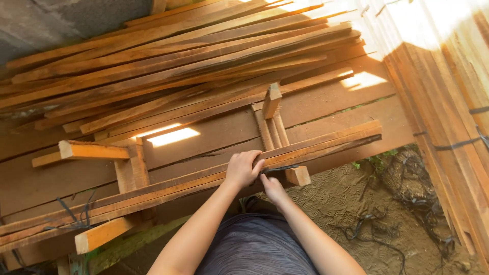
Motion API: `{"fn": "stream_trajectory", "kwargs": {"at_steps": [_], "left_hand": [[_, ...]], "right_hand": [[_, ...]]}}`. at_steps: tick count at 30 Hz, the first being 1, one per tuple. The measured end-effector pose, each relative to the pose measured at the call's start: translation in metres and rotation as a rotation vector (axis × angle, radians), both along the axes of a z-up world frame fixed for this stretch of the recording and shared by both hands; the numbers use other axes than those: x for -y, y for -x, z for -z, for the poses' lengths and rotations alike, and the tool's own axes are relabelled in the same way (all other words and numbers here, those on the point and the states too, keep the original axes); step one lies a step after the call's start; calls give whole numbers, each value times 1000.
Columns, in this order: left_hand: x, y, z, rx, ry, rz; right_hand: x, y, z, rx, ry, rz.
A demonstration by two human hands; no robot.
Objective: Sorting and bundling thin wooden strips using wire fasteners.
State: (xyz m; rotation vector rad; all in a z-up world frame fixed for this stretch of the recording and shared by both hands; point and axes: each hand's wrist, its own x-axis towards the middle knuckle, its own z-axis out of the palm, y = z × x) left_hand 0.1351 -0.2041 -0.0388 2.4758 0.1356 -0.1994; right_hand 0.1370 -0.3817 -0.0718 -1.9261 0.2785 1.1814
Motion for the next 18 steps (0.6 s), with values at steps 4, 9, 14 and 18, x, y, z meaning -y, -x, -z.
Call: {"fn": "stream_trajectory", "kwargs": {"at_steps": [4, 9, 14, 18], "left_hand": [[-17, 63, -36, 314, 193, -148], [-56, 156, -56, 273, 574, -816], [-102, 236, -20, 49, 902, -1328], [-134, 256, -50, -98, 1373, -1639]], "right_hand": [[-37, 9, -111, -20, -145, -129], [-96, -2, -176, 220, 75, -940], [-172, 17, -186, 494, -87, -1111], [-253, 44, -155, 691, -377, -1190]]}}
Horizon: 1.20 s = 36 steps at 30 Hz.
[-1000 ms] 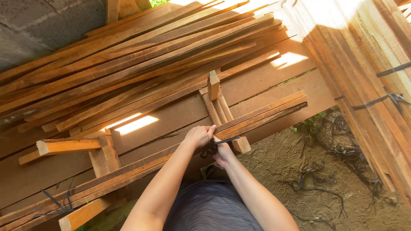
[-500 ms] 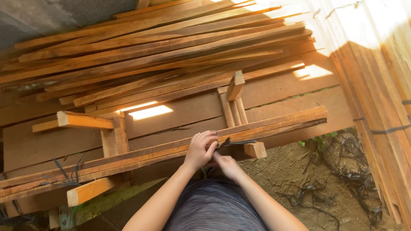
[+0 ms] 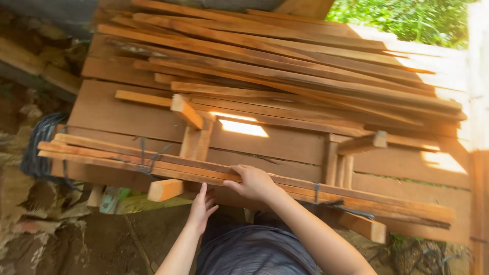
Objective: Sorting and bundling thin wooden strips using wire fasteners.
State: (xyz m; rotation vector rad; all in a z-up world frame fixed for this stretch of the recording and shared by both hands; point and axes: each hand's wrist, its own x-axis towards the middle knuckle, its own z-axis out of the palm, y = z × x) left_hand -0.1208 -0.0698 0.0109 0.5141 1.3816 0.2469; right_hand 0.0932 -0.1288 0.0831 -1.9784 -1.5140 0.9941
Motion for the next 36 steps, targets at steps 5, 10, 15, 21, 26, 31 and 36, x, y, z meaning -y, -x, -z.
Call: {"fn": "stream_trajectory", "kwargs": {"at_steps": [5, 10, 15, 21, 26, 31, 36], "left_hand": [[-50, -3, -27, 232, 99, -242], [-91, -28, -110, 371, 195, -361], [-95, -27, -92, 386, 207, -432], [-90, -21, -65, 408, 214, -466], [-88, -20, -65, 417, 229, -494], [-89, -21, -61, 405, 229, -502], [-87, -21, -64, 354, 177, -413]], "right_hand": [[-98, 45, 46, -22, 238, -200], [-142, 59, 80, -59, 519, -235], [-146, 59, 82, -69, 556, -215], [-146, 63, 67, -67, 530, -223], [-145, 60, 84, -148, 522, -188], [-147, 62, 75, -189, 518, -158], [-139, 63, 99, -124, 422, -117]]}}
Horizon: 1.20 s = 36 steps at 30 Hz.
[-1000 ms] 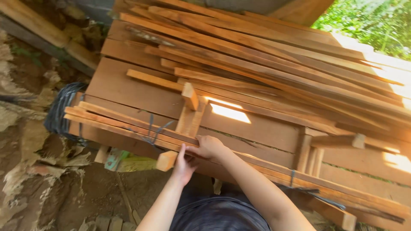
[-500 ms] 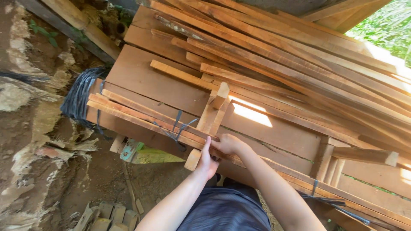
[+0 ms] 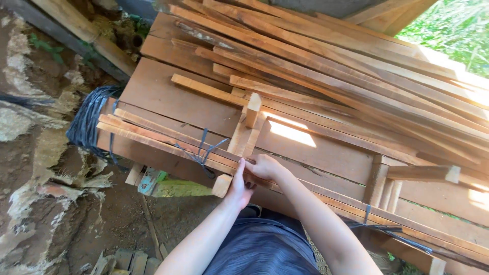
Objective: Sorting and bundling thin wooden strips using wire fasteners.
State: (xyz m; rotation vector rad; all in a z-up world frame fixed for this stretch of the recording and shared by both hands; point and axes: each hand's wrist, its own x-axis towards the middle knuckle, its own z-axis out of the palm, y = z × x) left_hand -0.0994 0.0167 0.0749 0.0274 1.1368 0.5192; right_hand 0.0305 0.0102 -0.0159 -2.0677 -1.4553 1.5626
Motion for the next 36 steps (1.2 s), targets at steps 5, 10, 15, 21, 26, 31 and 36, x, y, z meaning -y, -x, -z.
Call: {"fn": "stream_trajectory", "kwargs": {"at_steps": [5, 10, 15, 21, 26, 31, 36], "left_hand": [[21, 1, 8, -87, 15, 76], [53, -5, 43, -89, 26, 149], [75, -38, 42, -97, 94, 202], [88, -76, 54, -180, 137, 91], [94, -81, 61, -181, 141, -28], [103, -86, 122, -159, 26, -175], [96, -89, 155, -169, -51, -140]], "right_hand": [[39, -47, -54, -83, 32, 87], [116, -128, -24, -89, 227, 140], [139, -143, 11, -209, 397, 110], [129, -144, -14, -276, 423, 37], [129, -147, -6, -165, 370, 18], [129, -139, -12, 216, 154, 6], [149, -115, 15, 780, -335, -11]]}}
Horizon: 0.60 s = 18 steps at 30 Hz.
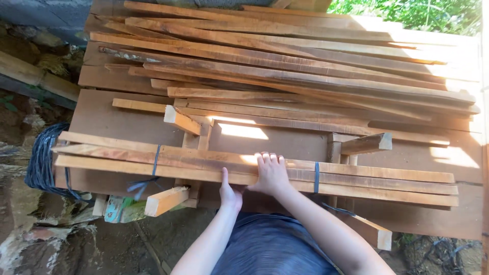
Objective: Sorting and bundling thin wooden strips using wire fasteners.
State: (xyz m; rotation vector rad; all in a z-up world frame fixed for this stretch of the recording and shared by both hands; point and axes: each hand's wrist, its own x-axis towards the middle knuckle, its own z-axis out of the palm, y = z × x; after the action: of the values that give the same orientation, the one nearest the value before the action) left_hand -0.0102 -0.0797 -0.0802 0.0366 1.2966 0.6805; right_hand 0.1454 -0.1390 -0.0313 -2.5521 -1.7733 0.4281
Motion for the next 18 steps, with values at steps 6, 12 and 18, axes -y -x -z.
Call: {"fn": "stream_trajectory", "kwargs": {"at_steps": [6, 12, 18], "left_hand": [[-10, 8, -22, -21, 44, 155], [-13, 22, 0, -8, 44, 253], [-9, 24, -4, -3, 15, 251]], "right_hand": [[6, -9, -35, -211, -14, 23], [12, -70, -39, -363, 432, 295], [19, -66, -44, -360, 378, 280]]}}
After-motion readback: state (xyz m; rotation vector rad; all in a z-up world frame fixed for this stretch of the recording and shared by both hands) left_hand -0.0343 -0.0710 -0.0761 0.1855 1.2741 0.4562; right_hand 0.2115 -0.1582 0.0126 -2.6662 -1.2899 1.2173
